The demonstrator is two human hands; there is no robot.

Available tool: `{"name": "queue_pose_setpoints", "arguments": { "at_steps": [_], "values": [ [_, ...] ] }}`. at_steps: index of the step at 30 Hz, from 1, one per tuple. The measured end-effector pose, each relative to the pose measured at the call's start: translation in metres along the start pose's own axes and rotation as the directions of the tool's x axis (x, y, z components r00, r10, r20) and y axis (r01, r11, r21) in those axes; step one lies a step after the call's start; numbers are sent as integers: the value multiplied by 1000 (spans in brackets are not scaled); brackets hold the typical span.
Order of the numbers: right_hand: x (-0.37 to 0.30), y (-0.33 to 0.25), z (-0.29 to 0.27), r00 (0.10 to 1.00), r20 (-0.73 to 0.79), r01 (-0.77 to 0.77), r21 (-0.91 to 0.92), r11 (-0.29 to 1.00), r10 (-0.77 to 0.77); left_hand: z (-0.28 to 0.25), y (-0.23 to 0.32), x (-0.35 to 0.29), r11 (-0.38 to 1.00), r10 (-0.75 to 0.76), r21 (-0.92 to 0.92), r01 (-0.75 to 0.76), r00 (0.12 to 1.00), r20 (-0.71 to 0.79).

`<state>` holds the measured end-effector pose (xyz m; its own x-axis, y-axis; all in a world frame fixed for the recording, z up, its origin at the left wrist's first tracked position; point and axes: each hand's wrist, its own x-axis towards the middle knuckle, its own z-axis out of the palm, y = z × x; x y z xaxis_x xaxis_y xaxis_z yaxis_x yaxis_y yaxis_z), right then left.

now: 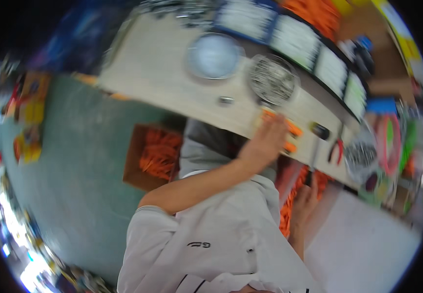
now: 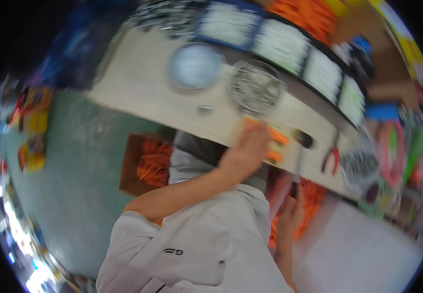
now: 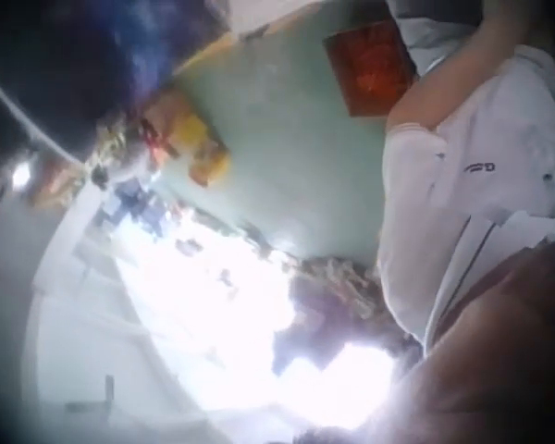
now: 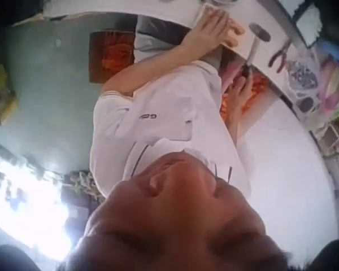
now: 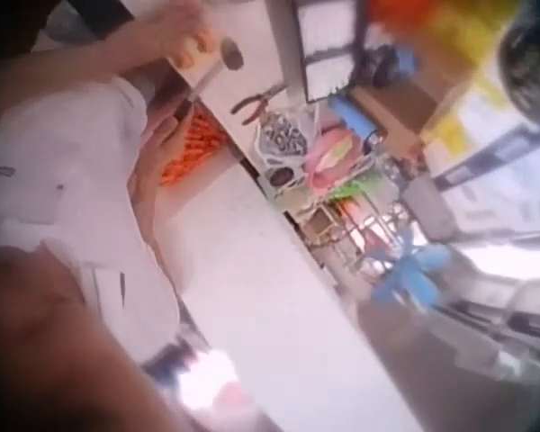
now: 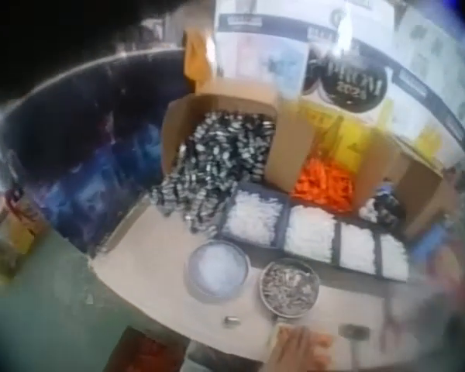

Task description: Assembling small orange plastic components by manually inserting metal and plastic pins.

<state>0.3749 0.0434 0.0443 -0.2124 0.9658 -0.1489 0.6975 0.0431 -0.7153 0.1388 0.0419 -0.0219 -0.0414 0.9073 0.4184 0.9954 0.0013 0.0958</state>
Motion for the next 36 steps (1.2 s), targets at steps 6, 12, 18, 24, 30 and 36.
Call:
{"name": "queue_pose_setpoints", "arguments": {
  "at_steps": [6, 12, 18, 24, 30, 36],
  "values": [
    [-14, -8, 12, 996, -2, 87, -97, 991, -88, -5, -8, 11, 986, 132, 101, -133, 991, 16],
    [-18, -9, 11, 988, -89, 121, -70, 990, -127, -5, -4, 13, 986, 141, 93, -139, 990, -20],
    [-4, -13, 20, 992, -24, 120, -116, 986, -123, -4, -1, 13, 994, 95, 50, -93, 994, -46],
    [-33, -14, -1, 999, 29, -36, -54, 998, 38, -5, -2, 16, 996, 81, 27, -80, 996, -29],
    [-41, -12, -5, 993, 118, 21, -82, 996, -11, 5, 4, 8, 995, 55, 83, -50, 997, -53],
    [-38, -13, -1, 989, 146, 15, -41, 999, -8, -4, 1, -5, 1000, 8, -15, -7, 1000, 30]
  ]
}}
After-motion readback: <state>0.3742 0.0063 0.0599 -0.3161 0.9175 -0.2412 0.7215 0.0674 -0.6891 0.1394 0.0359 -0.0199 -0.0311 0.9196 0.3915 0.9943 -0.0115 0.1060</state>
